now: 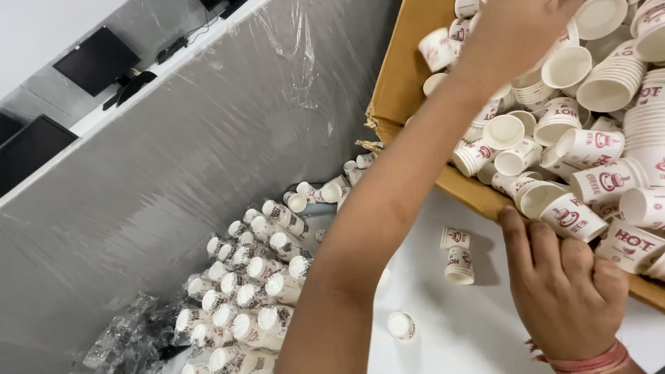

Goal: The person picks up paper cups from a cardboard box, stacks them by hand, and slides the stacks into plastic sleeves on a white desk.

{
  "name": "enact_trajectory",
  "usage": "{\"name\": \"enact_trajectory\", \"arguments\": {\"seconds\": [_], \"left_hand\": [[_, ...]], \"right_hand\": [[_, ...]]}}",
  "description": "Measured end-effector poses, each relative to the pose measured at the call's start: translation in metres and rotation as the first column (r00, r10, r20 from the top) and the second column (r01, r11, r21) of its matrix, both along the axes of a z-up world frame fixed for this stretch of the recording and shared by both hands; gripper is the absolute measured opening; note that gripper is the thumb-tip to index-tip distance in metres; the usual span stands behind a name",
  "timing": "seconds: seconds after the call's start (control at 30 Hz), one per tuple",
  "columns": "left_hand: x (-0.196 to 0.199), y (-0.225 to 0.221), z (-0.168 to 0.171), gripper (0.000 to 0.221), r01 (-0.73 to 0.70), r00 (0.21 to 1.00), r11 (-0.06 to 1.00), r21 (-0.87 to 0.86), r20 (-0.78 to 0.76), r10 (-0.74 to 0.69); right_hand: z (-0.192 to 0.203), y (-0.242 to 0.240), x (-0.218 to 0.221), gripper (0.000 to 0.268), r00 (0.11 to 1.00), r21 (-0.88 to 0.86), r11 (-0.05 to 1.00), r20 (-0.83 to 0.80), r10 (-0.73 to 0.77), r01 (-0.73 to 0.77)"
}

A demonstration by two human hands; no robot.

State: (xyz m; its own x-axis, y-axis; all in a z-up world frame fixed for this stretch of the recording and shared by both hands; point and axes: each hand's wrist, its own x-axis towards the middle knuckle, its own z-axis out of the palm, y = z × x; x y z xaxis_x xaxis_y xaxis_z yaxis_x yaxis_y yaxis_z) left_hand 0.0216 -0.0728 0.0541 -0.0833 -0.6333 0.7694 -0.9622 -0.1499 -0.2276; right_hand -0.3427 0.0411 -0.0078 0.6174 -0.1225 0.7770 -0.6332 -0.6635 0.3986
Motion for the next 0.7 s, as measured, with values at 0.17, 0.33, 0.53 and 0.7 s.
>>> {"name": "enact_trajectory", "arguments": {"seconds": [0.17, 0.33, 0.53, 0.7], "left_hand": [[-0.209, 0.028, 0.031, 0.029, -0.102, 0.986, 0.914, 0.392, -0.082, 0.145], [-0.238, 0.024, 0.032, 0.050, -0.139, 0.943, 0.693, 0.707, -0.119, 0.311], [-0.162, 0.058, 0.059, 0.062, -0.269, 0.860, 0.386, 0.882, 0.041, 0.508], [-0.106, 0.105, 0.083, 0.068, -0.432, 0.823, 0.456, 0.778, 0.133, 0.553]], "right_hand": [[-0.009, -0.008, 0.002, 0.023, 1.000, -0.019, 1.000, -0.001, -0.006, 0.006], [0.007, -0.015, 0.006, 0.011, 0.993, -0.011, 0.999, -0.115, -0.032, 0.031], [-0.002, -0.036, 0.005, 0.020, 0.993, -0.001, 0.994, 0.050, 0.110, -0.110], [0.017, -0.032, 0.006, 0.023, 0.998, 0.002, 0.998, 0.032, 0.061, -0.061]]}}
